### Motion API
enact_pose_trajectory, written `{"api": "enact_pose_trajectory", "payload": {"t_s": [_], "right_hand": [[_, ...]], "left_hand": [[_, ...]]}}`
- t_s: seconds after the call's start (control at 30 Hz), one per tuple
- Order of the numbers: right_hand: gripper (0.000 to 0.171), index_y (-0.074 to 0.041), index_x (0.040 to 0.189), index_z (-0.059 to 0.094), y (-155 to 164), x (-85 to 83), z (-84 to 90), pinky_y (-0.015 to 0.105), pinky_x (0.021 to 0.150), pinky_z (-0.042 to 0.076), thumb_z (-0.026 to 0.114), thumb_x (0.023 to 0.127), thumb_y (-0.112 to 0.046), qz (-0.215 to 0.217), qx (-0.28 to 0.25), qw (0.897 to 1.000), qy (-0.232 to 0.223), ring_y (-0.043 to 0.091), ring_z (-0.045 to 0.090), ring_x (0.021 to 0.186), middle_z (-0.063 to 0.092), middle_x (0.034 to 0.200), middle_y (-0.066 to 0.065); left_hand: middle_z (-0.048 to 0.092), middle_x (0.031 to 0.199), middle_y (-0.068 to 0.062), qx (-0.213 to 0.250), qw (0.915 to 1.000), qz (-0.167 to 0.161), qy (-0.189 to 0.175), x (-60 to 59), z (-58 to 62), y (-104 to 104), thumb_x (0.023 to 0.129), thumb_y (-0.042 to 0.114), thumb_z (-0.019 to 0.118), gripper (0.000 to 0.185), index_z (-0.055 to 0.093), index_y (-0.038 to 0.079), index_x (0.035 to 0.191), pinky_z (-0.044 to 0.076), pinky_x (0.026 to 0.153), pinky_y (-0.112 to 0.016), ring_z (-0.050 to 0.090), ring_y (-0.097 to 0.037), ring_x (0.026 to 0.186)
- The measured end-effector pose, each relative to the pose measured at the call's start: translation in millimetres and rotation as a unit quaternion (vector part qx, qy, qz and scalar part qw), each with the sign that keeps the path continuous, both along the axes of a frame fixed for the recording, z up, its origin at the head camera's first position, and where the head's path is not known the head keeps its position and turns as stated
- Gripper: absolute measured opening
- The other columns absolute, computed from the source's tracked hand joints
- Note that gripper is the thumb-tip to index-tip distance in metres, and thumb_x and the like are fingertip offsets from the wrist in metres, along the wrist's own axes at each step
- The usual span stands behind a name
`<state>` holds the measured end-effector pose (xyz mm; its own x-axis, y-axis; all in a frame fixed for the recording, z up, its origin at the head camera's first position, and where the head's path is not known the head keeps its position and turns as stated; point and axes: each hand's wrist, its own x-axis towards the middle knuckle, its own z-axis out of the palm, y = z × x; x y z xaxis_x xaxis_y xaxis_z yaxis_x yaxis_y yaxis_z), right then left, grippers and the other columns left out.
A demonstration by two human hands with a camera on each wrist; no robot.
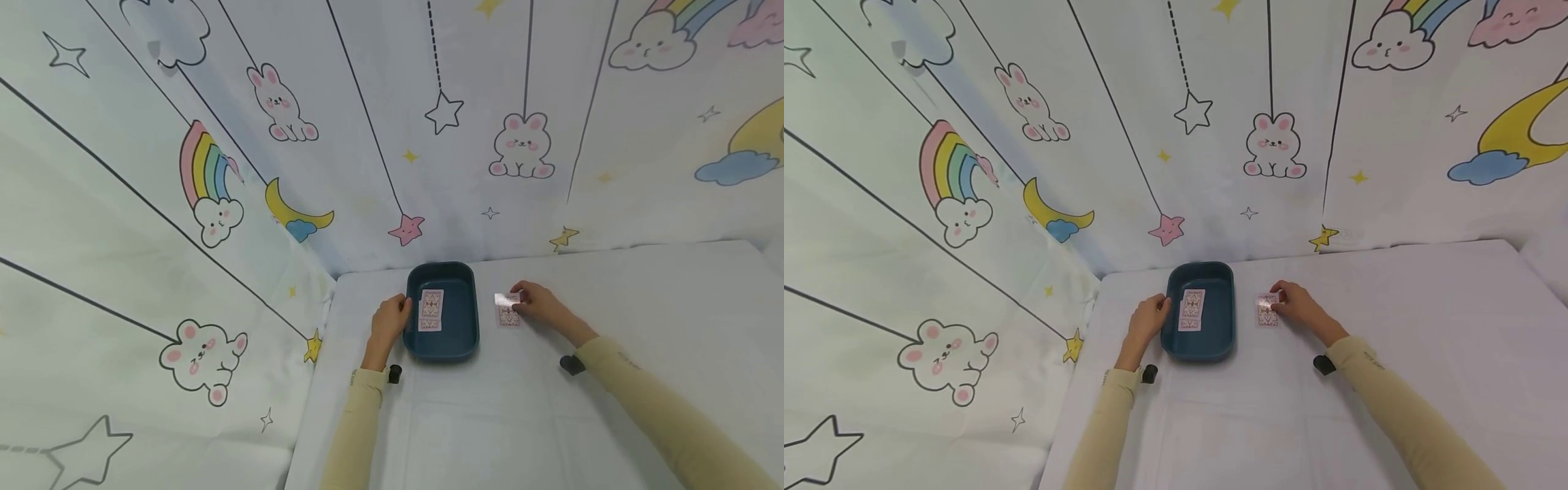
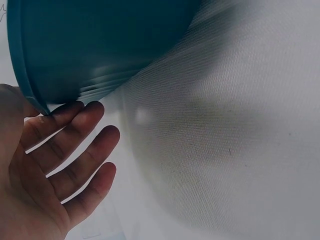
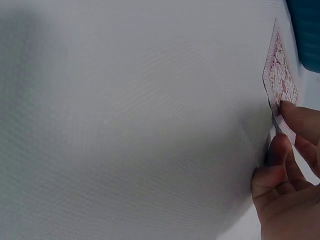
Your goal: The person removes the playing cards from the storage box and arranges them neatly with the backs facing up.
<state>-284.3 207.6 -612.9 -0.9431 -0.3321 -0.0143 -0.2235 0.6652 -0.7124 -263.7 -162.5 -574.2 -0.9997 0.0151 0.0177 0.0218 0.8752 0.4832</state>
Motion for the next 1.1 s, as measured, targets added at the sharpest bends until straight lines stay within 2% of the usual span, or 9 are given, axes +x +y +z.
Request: {"api": "enact_pose_trajectory", "payload": {"t_s": [0.13,0.37,0.43,0.67,1.03,1.1], "right_hand": [[0.034,0.008,0.119,0.059,-2.7,1.5,0.1,0.045,0.083,0.045,0.070,0.090,-0.008,0.006,0.019,0.999,0.027,0.032,0.053,0.093,0.059,0.107,0.025],[0.037,0.008,0.122,0.058,-6.4,4.5,4.1,0.056,0.095,0.043,0.069,0.091,-0.009,-0.021,0.036,0.999,0.008,0.038,0.051,0.101,0.050,0.113,0.028],[0.038,0.007,0.123,0.058,-7.2,4.8,4.5,0.057,0.097,0.042,0.069,0.091,-0.010,-0.026,0.039,0.999,0.002,0.038,0.051,0.103,0.049,0.115,0.028],[0.039,0.008,0.123,0.058,-6.6,5.2,3.9,0.053,0.090,0.045,0.070,0.091,-0.012,-0.021,0.042,0.999,0.008,0.035,0.050,0.097,0.050,0.113,0.028],[0.046,0.007,0.128,0.055,-3.1,3.6,3.5,0.058,0.096,0.045,0.067,0.095,-0.022,-0.028,0.039,0.999,0.021,0.042,0.054,0.106,0.051,0.121,0.030],[0.049,0.007,0.131,0.054,-4.0,2.8,6.0,0.059,0.101,0.043,0.067,0.096,-0.024,-0.029,0.041,0.998,0.031,0.045,0.053,0.114,0.051,0.127,0.032]], "left_hand": [[0.054,0.069,-0.002,-0.003,1.0000,0.001,-0.002,-0.6,-1.0,-0.6,0.104,0.035,0.050,0.033,0.058,0.013,0.080,0.036,0.053,-0.029,0.049,-0.015,0.059],[0.054,0.069,-0.001,-0.001,1.0000,0.000,-0.003,-0.9,-0.8,-0.2,0.104,0.035,0.050,0.033,0.058,0.013,0.081,0.036,0.053,-0.029,0.049,-0.015,0.059],[0.054,0.069,-0.001,0.001,1.0000,-0.001,0.000,-0.6,-1.6,-0.5,0.104,0.035,0.050,0.032,0.058,0.013,0.081,0.035,0.053,-0.029,0.049,-0.015,0.059],[0.053,0.068,-0.001,0.003,1.0000,0.001,0.004,0.4,-3.7,-1.2,0.104,0.034,0.050,0.032,0.057,0.014,0.081,0.035,0.052,-0.028,0.048,-0.015,0.058],[0.053,0.068,0.000,0.005,1.0000,0.000,0.005,1.7,-3.9,-1.4,0.105,0.035,0.048,0.033,0.056,0.014,0.081,0.034,0.052,-0.028,0.048,-0.014,0.057],[0.052,0.067,0.000,0.004,1.0000,-0.003,0.008,1.7,-4.0,-1.6,0.105,0.035,0.048,0.034,0.056,0.014,0.080,0.034,0.051,-0.028,0.047,-0.014,0.056]]}}
